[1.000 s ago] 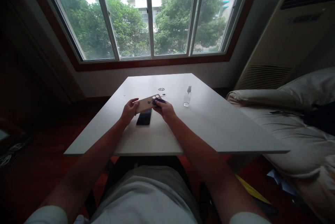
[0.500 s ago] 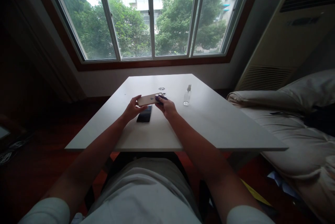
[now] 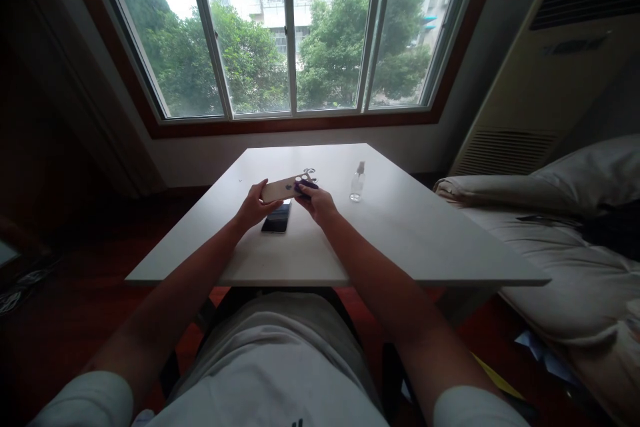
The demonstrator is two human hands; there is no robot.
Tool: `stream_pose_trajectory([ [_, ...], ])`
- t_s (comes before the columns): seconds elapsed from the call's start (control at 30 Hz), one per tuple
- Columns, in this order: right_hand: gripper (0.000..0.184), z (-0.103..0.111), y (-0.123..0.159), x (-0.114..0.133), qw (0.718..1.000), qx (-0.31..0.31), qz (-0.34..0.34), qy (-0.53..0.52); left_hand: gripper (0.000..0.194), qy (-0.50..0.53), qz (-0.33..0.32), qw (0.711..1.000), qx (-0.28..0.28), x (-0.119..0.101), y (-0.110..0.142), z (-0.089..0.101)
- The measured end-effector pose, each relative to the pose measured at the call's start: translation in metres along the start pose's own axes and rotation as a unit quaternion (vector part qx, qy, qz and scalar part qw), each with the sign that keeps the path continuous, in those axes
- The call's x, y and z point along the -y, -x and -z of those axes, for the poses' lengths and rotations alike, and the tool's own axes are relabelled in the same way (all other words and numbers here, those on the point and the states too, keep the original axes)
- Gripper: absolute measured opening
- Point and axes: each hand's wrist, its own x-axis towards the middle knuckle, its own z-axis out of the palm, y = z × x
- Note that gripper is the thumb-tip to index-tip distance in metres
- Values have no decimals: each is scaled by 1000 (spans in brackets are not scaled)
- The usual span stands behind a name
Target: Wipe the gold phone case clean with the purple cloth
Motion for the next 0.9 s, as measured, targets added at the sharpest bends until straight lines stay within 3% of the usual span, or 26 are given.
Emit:
stream_pose_trajectory([
  [0.53,20,-4,4,-7,999,39,-16,-6,87,-77,7,996,-35,-19,4,-1],
  [0.77,18,-3,4,12,996,-11,83,24,82,-32,2,999,13,-26,7,-3],
  [0.9,14,0,2,16,996,-26,87,18,85,-38,-11,999,28,-32,8,-4],
])
